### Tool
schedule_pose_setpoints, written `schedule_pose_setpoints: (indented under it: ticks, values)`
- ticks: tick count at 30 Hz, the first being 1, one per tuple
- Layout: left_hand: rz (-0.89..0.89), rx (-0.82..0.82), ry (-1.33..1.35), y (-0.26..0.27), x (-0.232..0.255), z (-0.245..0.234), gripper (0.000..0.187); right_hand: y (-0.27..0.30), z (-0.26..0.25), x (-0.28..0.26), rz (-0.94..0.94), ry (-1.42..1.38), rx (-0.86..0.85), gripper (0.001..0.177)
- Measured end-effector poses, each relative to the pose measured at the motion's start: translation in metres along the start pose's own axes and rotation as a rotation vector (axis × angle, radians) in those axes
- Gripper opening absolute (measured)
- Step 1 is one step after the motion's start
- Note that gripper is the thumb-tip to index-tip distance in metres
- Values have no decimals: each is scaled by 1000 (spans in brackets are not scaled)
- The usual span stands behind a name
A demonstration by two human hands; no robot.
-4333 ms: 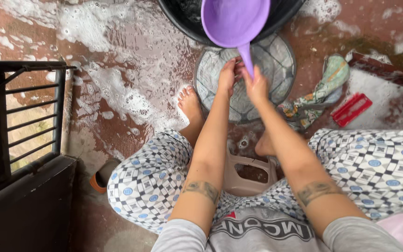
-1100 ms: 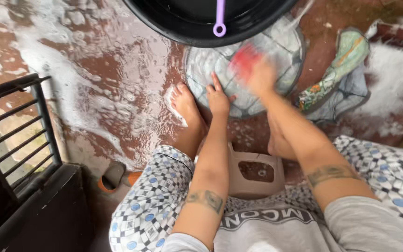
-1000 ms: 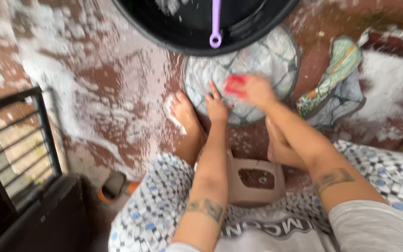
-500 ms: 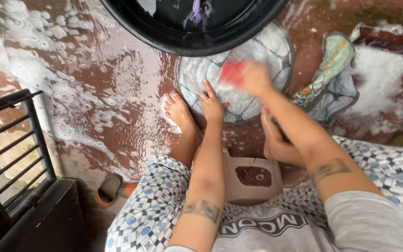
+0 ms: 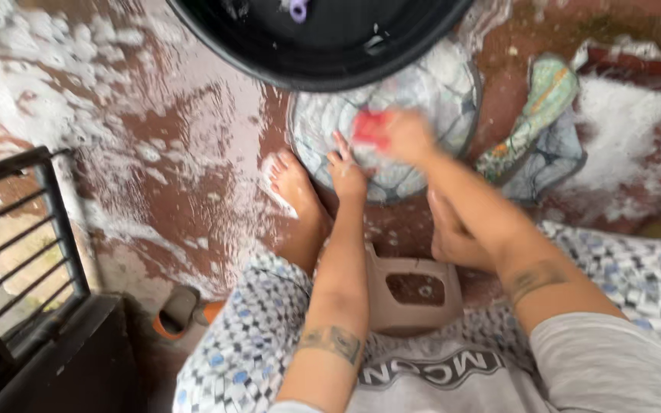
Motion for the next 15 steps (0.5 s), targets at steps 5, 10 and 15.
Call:
schedule_pose_setpoints:
  ticks: [5,10,15]
  values:
    - [0,-10,-86,10,-4,0,139,4,22,-8,156,92,137,42]
    - [-136,-96,-97,-1,9,-9,145,-17,-13,30,129,37,21,47]
    - [-54,-51,-111,-6,3,1,143,10,6,15,-56,111,-15,54]
Point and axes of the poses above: each hand's wrist, its own y-axis away from the middle knuckle, its own z-axis out of the palm, x = y × z, the point moved 1 cm from there along -y, towards the middle knuckle, and after that the axes turned 15 degrees about -x, right-handed, at the moved point
